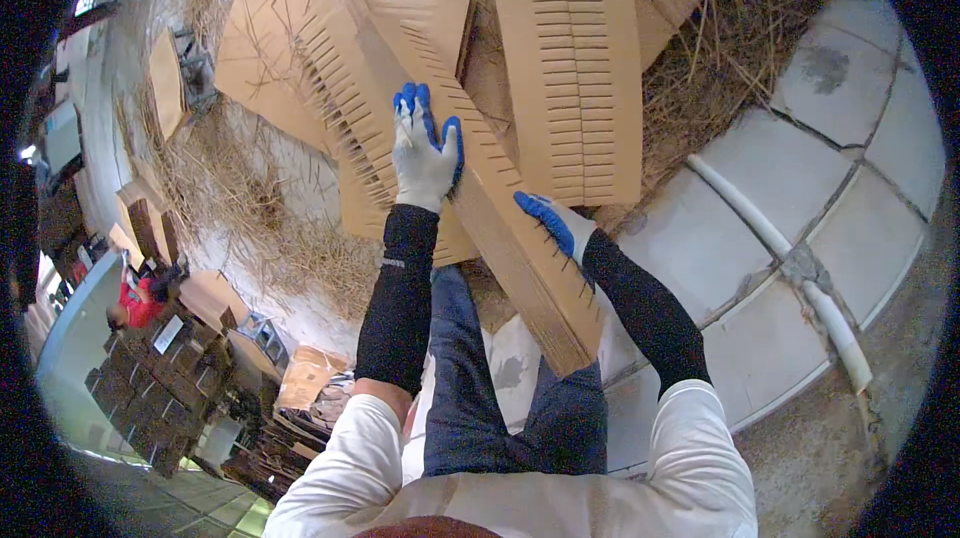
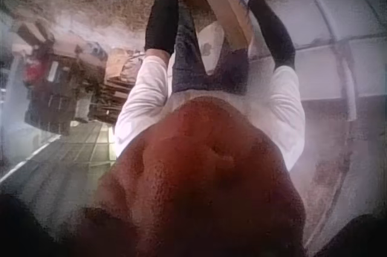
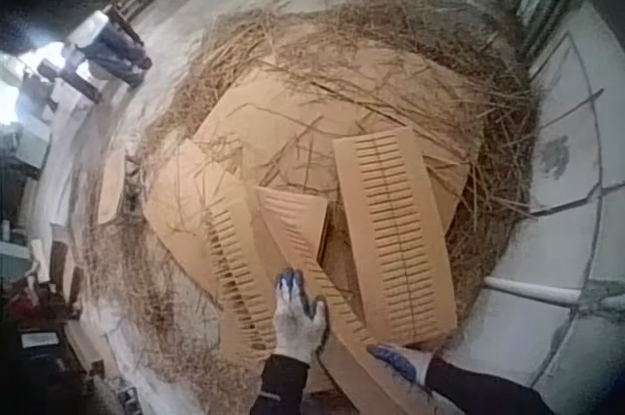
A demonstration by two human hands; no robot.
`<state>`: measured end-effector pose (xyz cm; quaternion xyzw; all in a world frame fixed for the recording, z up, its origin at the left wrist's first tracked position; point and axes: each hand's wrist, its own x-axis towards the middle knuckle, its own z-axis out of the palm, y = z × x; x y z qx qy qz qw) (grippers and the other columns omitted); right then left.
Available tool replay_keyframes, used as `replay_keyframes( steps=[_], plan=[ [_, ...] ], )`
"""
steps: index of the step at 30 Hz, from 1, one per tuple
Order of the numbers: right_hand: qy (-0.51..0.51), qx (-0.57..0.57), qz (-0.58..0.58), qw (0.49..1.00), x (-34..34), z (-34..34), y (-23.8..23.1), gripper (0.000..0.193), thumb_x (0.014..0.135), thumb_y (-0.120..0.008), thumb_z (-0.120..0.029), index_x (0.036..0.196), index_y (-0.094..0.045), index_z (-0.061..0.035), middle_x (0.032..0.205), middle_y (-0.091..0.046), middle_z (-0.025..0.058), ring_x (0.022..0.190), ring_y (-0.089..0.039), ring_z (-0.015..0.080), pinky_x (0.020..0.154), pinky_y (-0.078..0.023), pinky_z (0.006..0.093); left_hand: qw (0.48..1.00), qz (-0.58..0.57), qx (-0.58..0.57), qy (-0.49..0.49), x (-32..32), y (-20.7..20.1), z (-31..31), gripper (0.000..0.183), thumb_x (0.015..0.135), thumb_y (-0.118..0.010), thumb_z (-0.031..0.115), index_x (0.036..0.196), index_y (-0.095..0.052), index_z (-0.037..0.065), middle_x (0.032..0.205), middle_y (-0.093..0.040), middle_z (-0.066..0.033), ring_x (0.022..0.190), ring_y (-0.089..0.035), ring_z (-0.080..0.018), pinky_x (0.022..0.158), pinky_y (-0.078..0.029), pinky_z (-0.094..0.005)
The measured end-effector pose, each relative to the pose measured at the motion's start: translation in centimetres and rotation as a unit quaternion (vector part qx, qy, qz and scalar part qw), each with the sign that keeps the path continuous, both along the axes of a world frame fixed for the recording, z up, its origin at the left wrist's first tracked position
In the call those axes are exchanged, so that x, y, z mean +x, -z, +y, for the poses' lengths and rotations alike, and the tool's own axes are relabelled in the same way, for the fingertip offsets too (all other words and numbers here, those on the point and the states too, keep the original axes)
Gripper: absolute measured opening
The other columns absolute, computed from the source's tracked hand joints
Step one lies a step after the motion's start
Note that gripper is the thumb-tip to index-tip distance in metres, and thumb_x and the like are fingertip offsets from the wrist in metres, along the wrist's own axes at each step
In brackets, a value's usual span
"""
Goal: Picking up stacks of slotted corrugated cardboard pieces and moving them to a different stack in the facility.
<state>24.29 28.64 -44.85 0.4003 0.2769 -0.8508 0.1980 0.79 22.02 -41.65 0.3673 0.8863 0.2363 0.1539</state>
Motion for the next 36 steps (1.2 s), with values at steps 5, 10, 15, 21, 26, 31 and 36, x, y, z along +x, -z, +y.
replay_keyframes(
  steps=[5, 10, 15, 21, 26, 31, 36],
  plan=[
    [0.033, 0.104, 0.025, 0.994, 1.4, 0.9, -2.3, 0.057, 0.095, -0.057, -0.04, 0.132, -0.048, 0.0017, 0.126, -0.057, 0.0084, 0.114, -0.052, 0.0117, 0.096, -0.043, 0.0275, 0.998, 0.02, 0.046, 0.032, 0.7, -4.5, 3.5, 0.065, 0.084, -0.062, 0.018, 0.142, -0.037, 0.002, 0.146, -0.036, -0.0241, 0.138, -0.031, -0.0409, 0.113, -0.028, -0.0442],
    [0.116, 0.189, -0.049, 0.974, 6.6, 5.0, -0.2, 0.051, 0.089, -0.069, -0.026, 0.128, -0.051, 0.0015, 0.121, -0.057, 0.0099, 0.109, -0.055, 0.0135, 0.094, -0.045, 0.0272, 0.986, -0.01, 0.144, 0.078, 2.9, -7.6, 8.8, 0.066, 0.081, -0.065, 0.015, 0.141, -0.04, 0.0, 0.144, -0.039, -0.0243, 0.136, -0.035, -0.0388, 0.112, -0.03, -0.0413],
    [0.207, 0.308, -0.055, 0.927, 10.3, 12.5, 0.5, 0.044, 0.089, -0.068, -0.014, 0.126, -0.052, 0.0017, 0.114, -0.062, 0.0086, 0.1, -0.059, 0.0144, 0.09, -0.05, 0.0293, 0.959, -0.114, 0.252, 0.055, 6.7, -5.6, 16.0, 0.072, 0.078, -0.073, 0.015, 0.139, -0.039, -0.003, 0.144, -0.039, -0.0251, 0.135, -0.038, -0.0368, 0.11, -0.033, -0.0385],
    [0.229, 0.362, -0.067, 0.901, 8.6, 18.7, 2.4, 0.035, 0.087, -0.069, -0.013, 0.117, -0.058, 0.002, 0.107, -0.066, 0.0073, 0.089, -0.063, 0.0142, 0.08, -0.053, 0.0283, 0.962, -0.233, 0.122, -0.078, 12.8, 1.4, 17.6, 0.086, 0.078, -0.077, 0.031, 0.14, -0.032, -0.008, 0.137, -0.044, -0.0291, 0.128, -0.045, -0.0387, 0.106, -0.038, -0.0389],
    [0.241, 0.376, -0.095, 0.89, 8.3, 19.9, 7.2, 0.033, 0.087, -0.069, -0.013, 0.115, -0.059, 0.0017, 0.106, -0.066, 0.0076, 0.089, -0.063, 0.0137, 0.08, -0.053, 0.0289, 0.951, -0.303, -0.016, -0.054, 14.5, 5.3, 16.1, 0.083, 0.081, -0.067, 0.046, 0.138, -0.036, -0.007, 0.13, -0.05, -0.0286, 0.123, -0.047, -0.0394, 0.102, -0.04, -0.0437],
    [0.209, 0.379, -0.08, 0.898, 6.3, 19.4, 7.8, 0.035, 0.086, -0.071, -0.011, 0.115, -0.059, 0.0015, 0.104, -0.067, 0.0076, 0.09, -0.063, 0.0128, 0.079, -0.052, 0.0286, 0.948, -0.311, -0.034, -0.061, 14.2, 7.4, 15.1, 0.076, 0.085, -0.062, 0.044, 0.137, -0.039, -0.006, 0.132, -0.051, -0.0264, 0.124, -0.048, -0.038, 0.103, -0.04, -0.0435],
    [0.171, 0.415, -0.084, 0.89, 6.7, 19.9, 9.8, 0.035, 0.086, -0.068, -0.007, 0.118, -0.057, 0.0015, 0.105, -0.067, 0.0091, 0.09, -0.064, 0.0139, 0.082, -0.053, 0.0293, 0.958, -0.276, -0.02, -0.077, 14.5, 8.3, 15.1, 0.066, 0.086, -0.063, 0.037, 0.133, -0.045, -0.006, 0.127, -0.054, -0.0273, 0.117, -0.055, -0.0386, 0.098, -0.044, -0.0426]
  ],
)
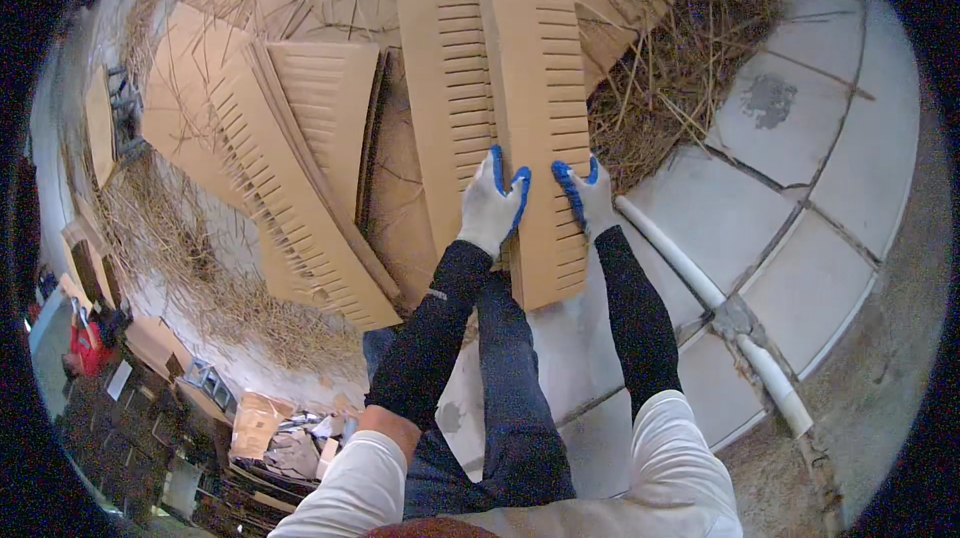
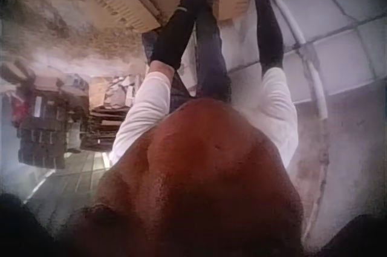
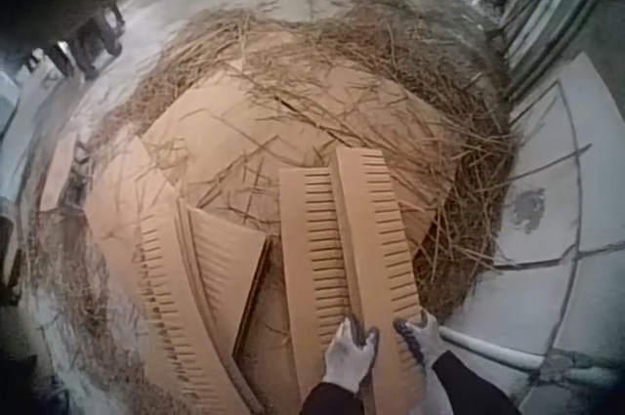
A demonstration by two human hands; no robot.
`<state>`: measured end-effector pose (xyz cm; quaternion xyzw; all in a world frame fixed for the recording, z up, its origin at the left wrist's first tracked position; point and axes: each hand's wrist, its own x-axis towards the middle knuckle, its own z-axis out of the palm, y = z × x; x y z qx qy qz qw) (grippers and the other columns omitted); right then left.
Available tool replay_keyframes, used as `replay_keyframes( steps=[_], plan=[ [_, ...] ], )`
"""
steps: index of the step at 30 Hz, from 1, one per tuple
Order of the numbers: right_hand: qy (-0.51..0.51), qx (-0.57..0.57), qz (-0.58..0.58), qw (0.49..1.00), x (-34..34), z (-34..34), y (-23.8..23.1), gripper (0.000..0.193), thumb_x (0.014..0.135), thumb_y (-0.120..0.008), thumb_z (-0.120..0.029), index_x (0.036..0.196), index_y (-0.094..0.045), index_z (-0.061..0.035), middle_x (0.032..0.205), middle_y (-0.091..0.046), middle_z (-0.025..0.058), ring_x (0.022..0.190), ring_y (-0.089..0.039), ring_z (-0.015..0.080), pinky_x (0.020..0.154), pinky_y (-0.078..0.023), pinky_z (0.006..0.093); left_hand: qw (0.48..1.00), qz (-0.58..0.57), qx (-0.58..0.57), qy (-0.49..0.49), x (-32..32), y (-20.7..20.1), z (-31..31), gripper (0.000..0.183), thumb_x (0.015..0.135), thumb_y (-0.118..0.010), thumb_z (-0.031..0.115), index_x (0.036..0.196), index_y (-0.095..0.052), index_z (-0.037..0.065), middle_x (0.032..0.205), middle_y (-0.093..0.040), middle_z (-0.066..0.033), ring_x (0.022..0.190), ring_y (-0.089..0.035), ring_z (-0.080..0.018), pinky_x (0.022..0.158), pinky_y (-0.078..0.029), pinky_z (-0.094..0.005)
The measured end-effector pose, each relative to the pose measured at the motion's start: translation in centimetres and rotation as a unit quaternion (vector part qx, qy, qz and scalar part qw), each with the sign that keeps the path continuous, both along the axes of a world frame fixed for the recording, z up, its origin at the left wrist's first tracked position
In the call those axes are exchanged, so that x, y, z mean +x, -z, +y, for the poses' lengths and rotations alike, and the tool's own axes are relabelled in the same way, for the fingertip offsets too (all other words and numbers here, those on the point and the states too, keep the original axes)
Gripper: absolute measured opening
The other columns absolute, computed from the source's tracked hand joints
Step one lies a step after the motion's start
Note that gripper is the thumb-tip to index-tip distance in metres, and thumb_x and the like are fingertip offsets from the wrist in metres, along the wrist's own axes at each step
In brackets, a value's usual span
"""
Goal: Picking up stacks of slotted corrugated cardboard pieces and moving them to a different stack in the facility.
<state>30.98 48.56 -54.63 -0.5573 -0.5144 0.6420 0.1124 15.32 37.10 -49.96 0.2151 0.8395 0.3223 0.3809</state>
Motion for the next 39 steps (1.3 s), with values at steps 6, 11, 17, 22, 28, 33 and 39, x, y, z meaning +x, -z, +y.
replay_keyframes(
  steps=[6, 11, 17, 22, 28, 33, 39],
  plan=[
    [0.025, -0.039, 0.022, 0.999, -0.1, -0.7, 0.3, 0.037, 0.086, -0.068, -0.007, 0.12, -0.055, 0.0009, 0.107, -0.067, 0.009, 0.091, -0.064, 0.0143, 0.082, -0.054, 0.0294, 0.999, -0.022, -0.033, 0.017, 0.4, 1.8, -0.3, 0.066, 0.087, -0.061, 0.037, 0.135, -0.044, -0.004, 0.126, -0.055, -0.0285, 0.112, -0.056, -0.0413, 0.095, -0.045, -0.045],
    [-0.005, -0.01, -0.017, 1.0, -1.1, -1.1, 0.2, 0.034, 0.087, -0.068, -0.008, 0.118, -0.057, 0.001, 0.105, -0.067, 0.0083, 0.091, -0.064, 0.0131, 0.082, -0.053, 0.029, 0.999, -0.042, -0.015, -0.017, 0.2, 3.4, -1.2, 0.066, 0.086, -0.065, 0.036, 0.134, -0.045, -0.005, 0.125, -0.056, -0.0274, 0.112, -0.058, -0.038, 0.096, -0.046, -0.0431],
    [-0.05, 0.032, -0.041, 0.997, -0.3, -1.4, 3.1, 0.041, 0.086, -0.071, -0.015, 0.121, -0.055, 0.0006, 0.105, -0.066, 0.0068, 0.09, -0.062, 0.0123, 0.081, -0.052, 0.0276, 0.965, -0.221, -0.014, -0.143, 2.5, 4.4, -7.6, 0.068, 0.083, -0.069, 0.037, 0.132, -0.047, -0.006, 0.126, -0.057, -0.0268, 0.117, -0.058, -0.0342, 0.099, -0.045, -0.0388],
    [-0.036, 0.079, -0.048, 0.995, 2.0, -1.1, 7.0, 0.032, 0.085, -0.067, -0.006, 0.114, -0.058, 0.002, 0.103, -0.067, 0.0091, 0.09, -0.065, 0.0146, 0.082, -0.051, 0.0288, 0.952, -0.254, -0.08, -0.149, 7.1, 4.7, -13.6, 0.044, 0.089, -0.064, 0.032, 0.111, -0.059, -0.006, 0.102, -0.07, -0.0148, 0.094, -0.067, -0.0247, 0.083, -0.051, -0.0352],
    [-0.061, 0.053, -0.06, 0.995, 0.4, -1.4, 5.3, 0.034, 0.087, -0.067, -0.013, 0.116, -0.056, 0.0013, 0.105, -0.067, 0.0094, 0.089, -0.065, 0.0159, 0.08, -0.052, 0.0306, 0.689, -0.529, 0.059, -0.492, 14.3, 8.0, -17.7, 0.046, 0.095, -0.053, 0.04, 0.117, -0.058, -0.001, 0.108, -0.066, -0.0112, 0.099, -0.064, -0.0249, 0.085, -0.05, -0.0361],
    [-0.043, 0.041, -0.044, 0.997, 0.8, -1.7, 6.4, 0.039, 0.086, -0.071, -0.017, 0.118, -0.056, 0.0002, 0.105, -0.067, 0.0087, 0.09, -0.064, 0.0146, 0.081, -0.052, 0.0295, 0.48, -0.629, 0.105, -0.603, 13.7, 8.7, -15.5, 0.058, 0.094, -0.051, 0.048, 0.138, -0.042, 0.011, 0.134, -0.051, -0.0137, 0.119, -0.052, -0.029, 0.098, -0.044, -0.0443],
    [-0.041, 0.04, -0.034, 0.998, 1.6, -1.4, 7.5, 0.046, 0.084, -0.075, -0.023, 0.12, -0.055, -0.0016, 0.104, -0.066, 0.0062, 0.088, -0.063, 0.0123, 0.08, -0.052, 0.0282, 0.437, -0.659, 0.051, -0.611, 13.6, 8.9, -14.8, 0.057, 0.091, -0.053, 0.048, 0.133, -0.048, 0.008, 0.128, -0.056, -0.0138, 0.116, -0.055, -0.0307, 0.096, -0.046, -0.0504]
  ],
)
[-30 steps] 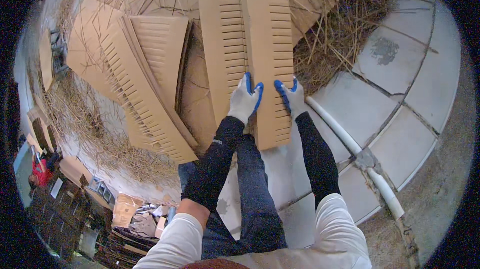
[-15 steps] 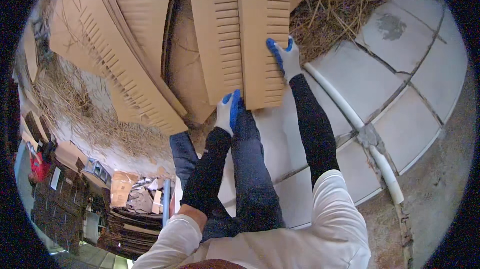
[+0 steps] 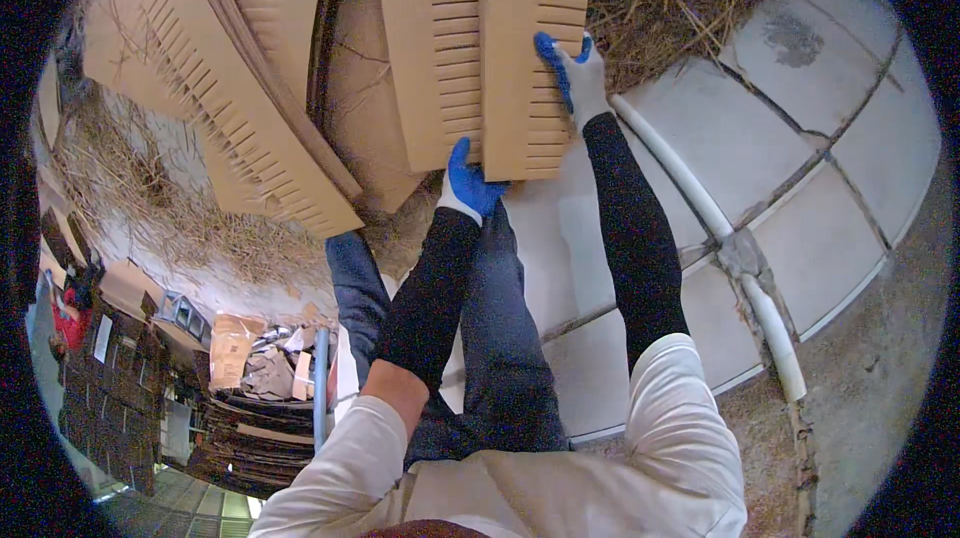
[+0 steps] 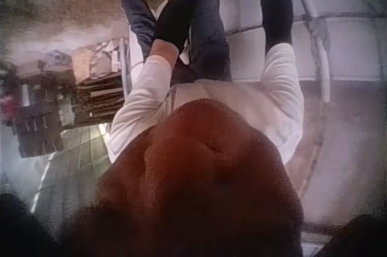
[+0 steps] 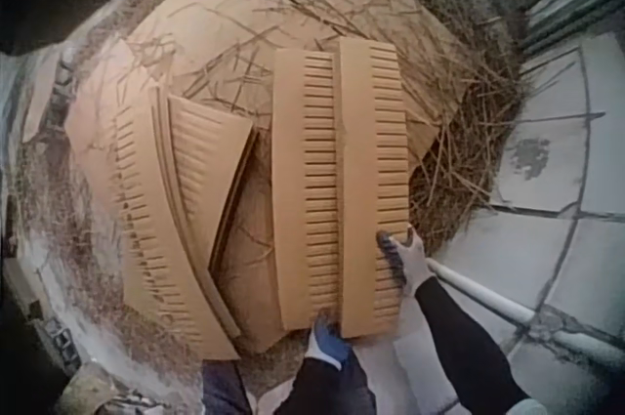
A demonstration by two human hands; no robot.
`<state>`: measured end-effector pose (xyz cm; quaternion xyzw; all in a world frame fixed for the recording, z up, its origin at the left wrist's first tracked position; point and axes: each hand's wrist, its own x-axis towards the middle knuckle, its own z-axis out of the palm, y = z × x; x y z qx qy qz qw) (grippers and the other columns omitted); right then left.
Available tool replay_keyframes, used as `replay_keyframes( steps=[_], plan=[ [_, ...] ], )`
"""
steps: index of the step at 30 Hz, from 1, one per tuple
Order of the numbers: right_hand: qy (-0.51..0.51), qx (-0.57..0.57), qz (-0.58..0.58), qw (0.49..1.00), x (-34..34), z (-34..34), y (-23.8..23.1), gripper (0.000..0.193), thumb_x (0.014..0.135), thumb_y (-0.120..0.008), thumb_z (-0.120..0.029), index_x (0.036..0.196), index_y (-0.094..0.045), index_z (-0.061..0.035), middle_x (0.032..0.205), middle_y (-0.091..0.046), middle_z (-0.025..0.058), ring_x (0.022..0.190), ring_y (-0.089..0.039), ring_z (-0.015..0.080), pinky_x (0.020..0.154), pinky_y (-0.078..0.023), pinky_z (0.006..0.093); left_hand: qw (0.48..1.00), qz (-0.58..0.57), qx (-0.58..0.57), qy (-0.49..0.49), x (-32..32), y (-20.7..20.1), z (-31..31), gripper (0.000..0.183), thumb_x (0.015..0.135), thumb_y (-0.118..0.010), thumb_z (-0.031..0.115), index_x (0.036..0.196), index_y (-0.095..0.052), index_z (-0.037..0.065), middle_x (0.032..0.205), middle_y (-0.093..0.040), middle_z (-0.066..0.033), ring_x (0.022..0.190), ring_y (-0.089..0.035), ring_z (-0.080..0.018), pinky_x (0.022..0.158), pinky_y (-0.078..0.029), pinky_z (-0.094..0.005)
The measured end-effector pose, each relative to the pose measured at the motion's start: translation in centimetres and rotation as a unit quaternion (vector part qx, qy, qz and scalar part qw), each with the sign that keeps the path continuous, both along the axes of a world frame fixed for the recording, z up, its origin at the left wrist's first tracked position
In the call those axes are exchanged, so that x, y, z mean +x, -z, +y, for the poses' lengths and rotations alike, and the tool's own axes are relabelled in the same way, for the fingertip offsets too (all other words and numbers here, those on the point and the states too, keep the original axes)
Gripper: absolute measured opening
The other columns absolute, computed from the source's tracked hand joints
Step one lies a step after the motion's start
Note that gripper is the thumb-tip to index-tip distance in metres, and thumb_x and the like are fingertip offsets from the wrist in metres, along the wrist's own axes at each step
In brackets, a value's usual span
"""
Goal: Picking up stacks of slotted corrugated cardboard pieces and moving them to a different stack in the facility.
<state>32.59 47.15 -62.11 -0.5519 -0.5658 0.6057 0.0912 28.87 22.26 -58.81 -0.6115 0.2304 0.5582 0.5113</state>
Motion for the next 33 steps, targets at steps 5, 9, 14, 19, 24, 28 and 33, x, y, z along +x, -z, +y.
replay_keyframes(
  steps=[5, 9, 14, 19, 24, 28, 33],
  plan=[
    [-0.041, 0.033, -0.02, 0.998, -0.8, -0.2, -0.8, 0.046, 0.085, -0.075, -0.025, 0.119, -0.056, -0.0015, 0.105, -0.066, 0.0067, 0.089, -0.063, 0.012, 0.08, -0.051, 0.0288, 0.993, 0.084, 0.05, -0.062, 2.3, 2.6, -1.0, 0.044, 0.095, -0.05, 0.039, 0.127, -0.052, 0.009, 0.123, -0.06, -0.0125, 0.111, -0.058, -0.0301, 0.093, -0.048, -0.0493],
    [0.008, -0.023, -0.027, 0.999, -2.9, -0.4, -4.6, 0.042, 0.084, -0.072, -0.017, 0.118, -0.057, 0.0019, 0.107, -0.067, 0.0114, 0.091, -0.064, 0.0148, 0.083, -0.051, 0.0297, 0.998, 0.063, 0.022, -0.016, 1.8, 1.8, -0.2, 0.037, 0.097, -0.049, 0.03, 0.127, -0.052, 0.009, 0.125, -0.058, -0.0111, 0.114, -0.056, -0.0276, 0.096, -0.048, -0.0459],
    [-0.041, 0.022, -0.06, 0.997, -3.3, -0.9, -5.0, 0.048, 0.084, -0.075, -0.028, 0.118, -0.057, 0.0002, 0.107, -0.066, 0.0081, 0.093, -0.063, 0.0142, 0.081, -0.051, 0.0295, 0.975, 0.207, 0.057, 0.064, 2.8, 2.5, -1.6, 0.032, 0.097, -0.048, 0.027, 0.123, -0.056, 0.01, 0.12, -0.061, -0.0102, 0.109, -0.059, -0.0274, 0.093, -0.05, -0.0469],
    [-0.093, 0.143, -0.168, 0.971, -1.2, -0.3, -2.7, 0.046, 0.084, -0.074, -0.028, 0.117, -0.058, 0.0001, 0.106, -0.066, 0.0084, 0.093, -0.063, 0.0149, 0.082, -0.05, 0.0306, 0.995, 0.089, 0.036, -0.006, 1.9, 1.8, -0.2, 0.032, 0.098, -0.047, 0.025, 0.124, -0.055, 0.009, 0.12, -0.061, -0.0101, 0.11, -0.059, -0.0279, 0.094, -0.049, -0.0476],
    [-0.106, 0.185, -0.227, 0.95, -2.0, -0.6, -4.2, 0.051, 0.08, -0.075, -0.034, 0.115, -0.059, -0.0013, 0.108, -0.067, 0.017, 0.096, -0.065, 0.0225, 0.083, -0.05, 0.0347, 0.996, 0.087, 0.006, 0.002, 1.8, 1.6, -0.1, 0.034, 0.098, -0.047, 0.025, 0.128, -0.053, 0.009, 0.122, -0.06, -0.0101, 0.113, -0.058, -0.0274, 0.095, -0.049, -0.0472],
    [-0.015, 0.065, -0.1, 0.993, -1.2, -0.8, -2.4, 0.041, 0.086, -0.072, -0.028, 0.114, -0.059, -0.0017, 0.106, -0.066, 0.0082, 0.092, -0.062, 0.014, 0.08, -0.05, 0.0295, 0.989, 0.132, 0.054, 0.025, 2.1, 1.9, -0.2, 0.036, 0.098, -0.048, 0.025, 0.129, -0.052, 0.008, 0.125, -0.059, -0.0107, 0.115, -0.056, -0.0271, 0.096, -0.048, -0.0462],
    [0.01, -0.001, -0.083, 0.996, -2.2, -1.2, -3.8, 0.039, 0.087, -0.072, -0.027, 0.115, -0.058, -0.0028, 0.105, -0.065, 0.0046, 0.09, -0.061, 0.0102, 0.079, -0.05, 0.0262, 0.997, 0.064, 0.029, -0.011, 2.0, 2.4, 0.1, 0.035, 0.098, -0.048, 0.025, 0.128, -0.052, 0.007, 0.123, -0.059, -0.0105, 0.115, -0.057, -0.0263, 0.095, -0.049, -0.0442]
  ],
)
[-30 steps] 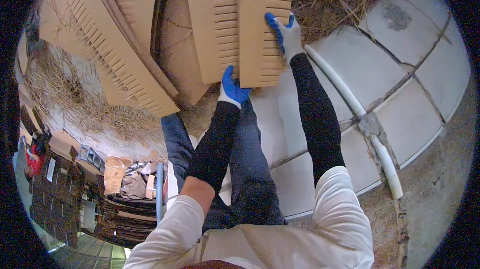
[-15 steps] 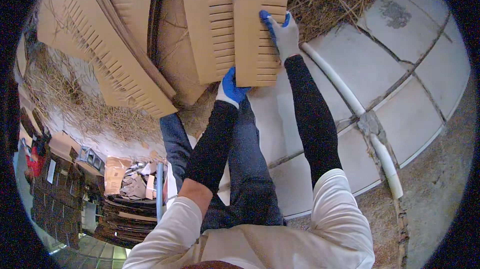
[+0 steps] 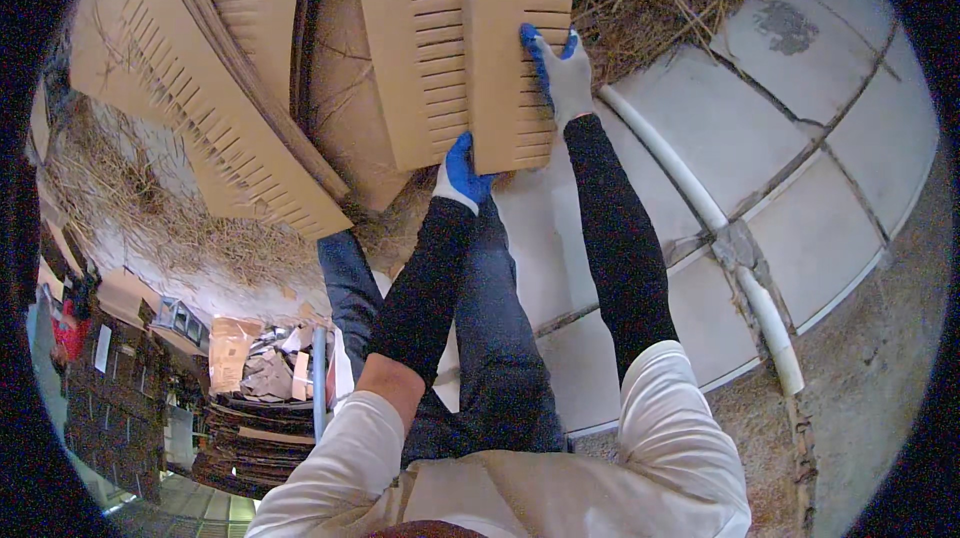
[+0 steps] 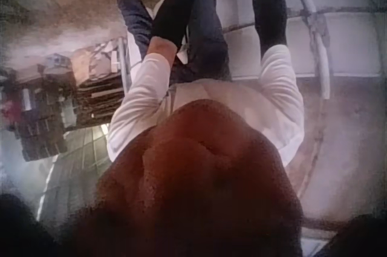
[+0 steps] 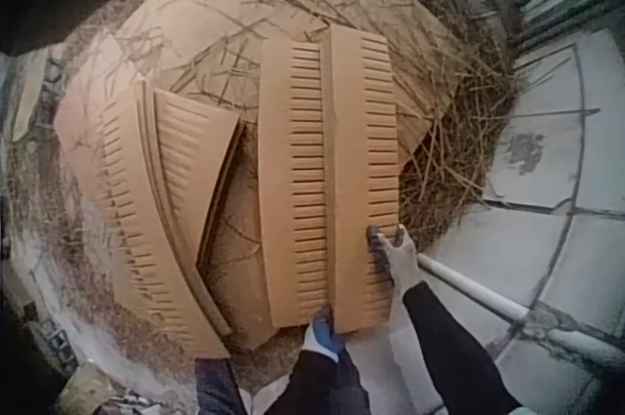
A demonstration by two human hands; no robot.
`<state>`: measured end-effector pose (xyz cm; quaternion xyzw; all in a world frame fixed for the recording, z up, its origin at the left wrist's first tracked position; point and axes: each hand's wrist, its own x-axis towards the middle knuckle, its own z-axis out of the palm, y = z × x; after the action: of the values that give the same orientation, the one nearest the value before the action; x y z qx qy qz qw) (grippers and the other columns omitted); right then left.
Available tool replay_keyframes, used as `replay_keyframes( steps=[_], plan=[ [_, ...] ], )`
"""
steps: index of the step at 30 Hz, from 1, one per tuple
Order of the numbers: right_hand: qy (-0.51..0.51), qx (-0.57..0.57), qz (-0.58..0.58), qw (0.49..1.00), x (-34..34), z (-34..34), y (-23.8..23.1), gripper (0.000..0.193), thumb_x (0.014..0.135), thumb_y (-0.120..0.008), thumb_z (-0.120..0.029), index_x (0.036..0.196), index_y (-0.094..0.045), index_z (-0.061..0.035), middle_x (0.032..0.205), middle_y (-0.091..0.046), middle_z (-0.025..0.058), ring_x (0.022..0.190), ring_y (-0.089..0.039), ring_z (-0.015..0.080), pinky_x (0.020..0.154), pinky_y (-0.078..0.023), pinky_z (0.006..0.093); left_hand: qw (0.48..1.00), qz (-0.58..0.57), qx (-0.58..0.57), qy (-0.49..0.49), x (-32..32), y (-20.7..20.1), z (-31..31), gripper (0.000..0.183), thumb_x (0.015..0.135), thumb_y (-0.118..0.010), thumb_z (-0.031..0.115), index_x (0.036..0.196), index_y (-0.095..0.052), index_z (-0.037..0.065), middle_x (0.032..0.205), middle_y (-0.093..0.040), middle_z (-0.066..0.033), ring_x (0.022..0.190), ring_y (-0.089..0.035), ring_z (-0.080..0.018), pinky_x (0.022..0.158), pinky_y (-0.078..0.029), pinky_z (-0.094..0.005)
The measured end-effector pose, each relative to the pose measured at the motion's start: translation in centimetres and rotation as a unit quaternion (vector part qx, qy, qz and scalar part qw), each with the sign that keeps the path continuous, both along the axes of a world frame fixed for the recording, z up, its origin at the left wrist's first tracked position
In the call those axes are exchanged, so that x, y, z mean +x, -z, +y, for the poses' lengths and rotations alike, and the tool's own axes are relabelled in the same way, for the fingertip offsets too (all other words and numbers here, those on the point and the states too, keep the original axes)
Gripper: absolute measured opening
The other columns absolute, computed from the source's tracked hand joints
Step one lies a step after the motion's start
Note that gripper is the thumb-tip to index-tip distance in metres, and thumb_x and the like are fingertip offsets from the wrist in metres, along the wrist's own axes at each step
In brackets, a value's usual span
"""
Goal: Picking up stacks of slotted corrugated cardboard pieces and moving them to a different stack in the facility.
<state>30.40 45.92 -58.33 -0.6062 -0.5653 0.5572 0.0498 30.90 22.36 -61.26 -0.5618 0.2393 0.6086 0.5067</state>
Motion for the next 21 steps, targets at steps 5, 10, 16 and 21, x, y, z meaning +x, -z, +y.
replay_keyframes(
  steps=[5, 10, 16, 21],
  plan=[
    [-0.029, 0.002, -0.037, 0.999, 0.0, 0.4, 0.2, 0.041, 0.086, -0.073, -0.028, 0.115, -0.059, -0.0027, 0.106, -0.065, 0.0052, 0.091, -0.061, 0.0104, 0.08, -0.05, 0.0266, 1.0, 0.021, 0.01, -0.015, 0.9, 1.2, -0.8, 0.034, 0.097, -0.049, 0.024, 0.126, -0.054, 0.006, 0.122, -0.061, -0.0119, 0.11, -0.059, -0.028, 0.095, -0.049, -0.0462],
    [-0.036, 0.011, -0.036, 0.999, 1.2, 0.7, 1.0, 0.041, 0.086, -0.073, -0.028, 0.114, -0.059, -0.0022, 0.103, -0.066, 0.0051, 0.087, -0.062, 0.0108, 0.08, -0.05, 0.0269, 0.991, 0.113, 0.009, 0.073, 0.7, 0.5, -0.2, 0.029, 0.097, -0.048, 0.018, 0.123, -0.055, 0.005, 0.119, -0.061, -0.0109, 0.111, -0.059, -0.0256, 0.096, -0.05, -0.0424],
    [-0.065, 0.051, -0.062, 0.995, 1.5, 0.2, 1.2, 0.041, 0.087, -0.072, -0.029, 0.114, -0.061, 0.0002, 0.103, -0.067, 0.0059, 0.088, -0.061, 0.0103, 0.081, -0.049, 0.0267, 0.996, 0.08, 0.009, 0.035, -0.6, -1.2, 1.0, 0.031, 0.094, -0.043, -0.002, 0.122, -0.053, 0.005, 0.119, -0.059, -0.008, 0.111, -0.057, -0.0197, 0.094, -0.05, -0.0336],
    [-0.076, 0.053, -0.06, 0.994, 1.8, 0.0, 1.9, 0.041, 0.088, -0.071, -0.029, 0.115, -0.06, 0.0, 0.104, -0.067, 0.006, 0.091, -0.061, 0.0104, 0.083, -0.049, 0.0263, 0.971, 0.194, 0.045, 0.134, 0.0, -0.6, 0.1, 0.034, 0.094, -0.043, -0.003, 0.125, -0.052, 0.006, 0.121, -0.059, -0.0077, 0.111, -0.057, -0.0194, 0.095, -0.049, -0.0332]
  ],
)
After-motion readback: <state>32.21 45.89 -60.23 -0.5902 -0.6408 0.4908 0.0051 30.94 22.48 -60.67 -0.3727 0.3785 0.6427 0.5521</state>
